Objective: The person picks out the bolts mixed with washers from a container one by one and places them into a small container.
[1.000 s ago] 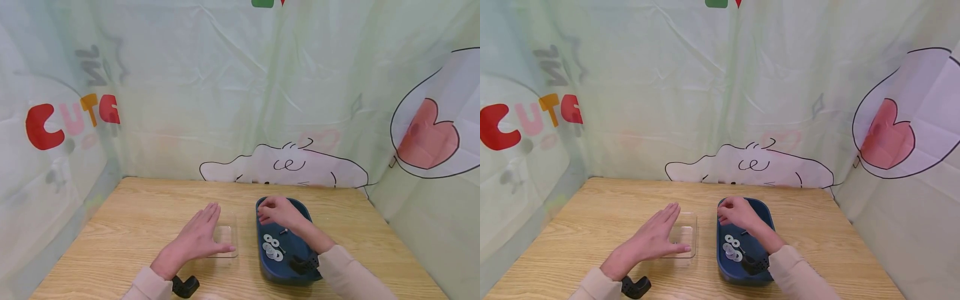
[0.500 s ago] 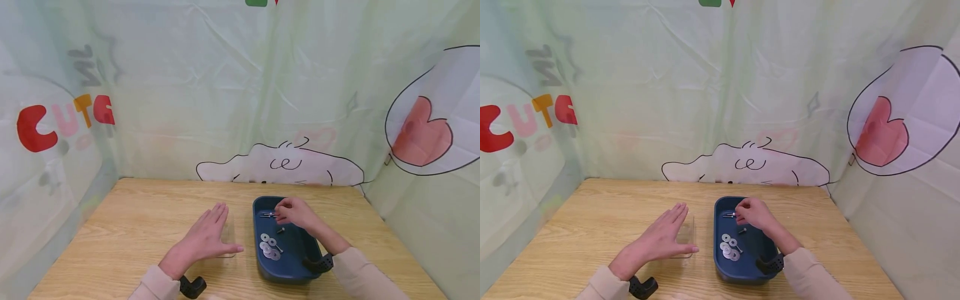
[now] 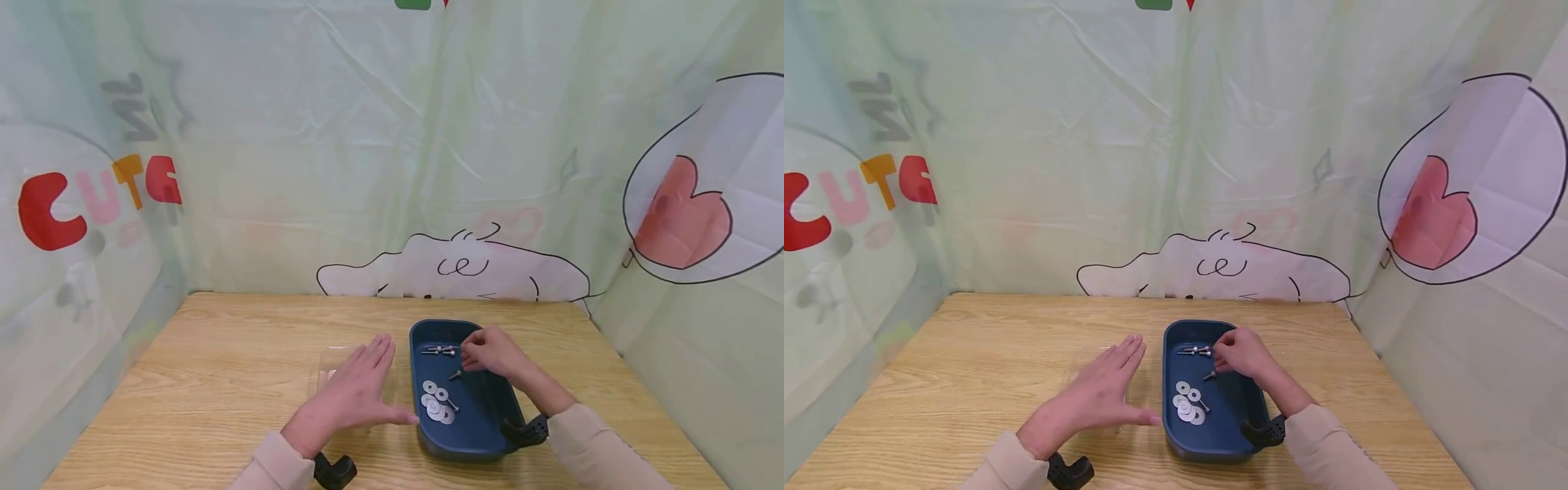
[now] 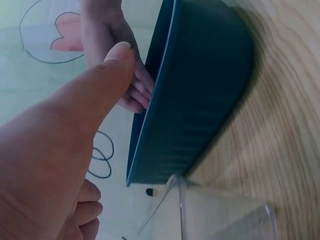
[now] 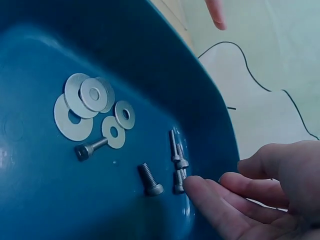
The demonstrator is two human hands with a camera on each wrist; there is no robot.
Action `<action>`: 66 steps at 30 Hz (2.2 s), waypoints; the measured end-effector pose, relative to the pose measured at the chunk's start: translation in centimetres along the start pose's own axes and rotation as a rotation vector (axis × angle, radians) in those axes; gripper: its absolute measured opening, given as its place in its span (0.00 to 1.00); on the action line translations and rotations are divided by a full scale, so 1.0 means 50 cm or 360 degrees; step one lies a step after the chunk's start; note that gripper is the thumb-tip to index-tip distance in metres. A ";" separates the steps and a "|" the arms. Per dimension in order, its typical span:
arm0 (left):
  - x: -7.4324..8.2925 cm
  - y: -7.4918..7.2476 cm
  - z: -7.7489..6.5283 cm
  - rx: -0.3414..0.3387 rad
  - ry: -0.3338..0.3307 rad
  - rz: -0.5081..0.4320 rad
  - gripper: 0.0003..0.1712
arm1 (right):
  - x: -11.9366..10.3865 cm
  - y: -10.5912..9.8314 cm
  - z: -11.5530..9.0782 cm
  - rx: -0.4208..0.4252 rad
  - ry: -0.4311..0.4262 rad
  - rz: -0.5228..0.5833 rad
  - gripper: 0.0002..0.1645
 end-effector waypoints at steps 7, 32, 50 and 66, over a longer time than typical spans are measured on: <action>0.021 0.017 0.004 -0.0027 0.0065 0.0007 0.71 | 0.010 0.005 -0.001 -0.0033 0.0032 -0.0044 0.17; 0.052 0.055 0.015 -0.0130 0.0031 -0.0040 0.67 | 0.029 0.046 0.005 -0.0069 0.0148 -0.0312 0.13; 0.053 0.051 0.013 -0.0152 0.0022 -0.0024 0.68 | 0.030 0.071 0.015 0.0009 0.0148 -0.0218 0.11; 0.051 0.045 0.012 -0.0156 0.0048 -0.0032 0.67 | 0.010 0.121 0.032 0.0052 0.0143 -0.0157 0.09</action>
Point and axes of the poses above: each hand's wrist, its own z-axis towards the middle knuckle, its own y-axis out of the palm, x = y × z, the point moved 3 cm from there along z, towards the middle knuckle, and after that the axes turned 12 degrees about x, right-handed, at the moved point
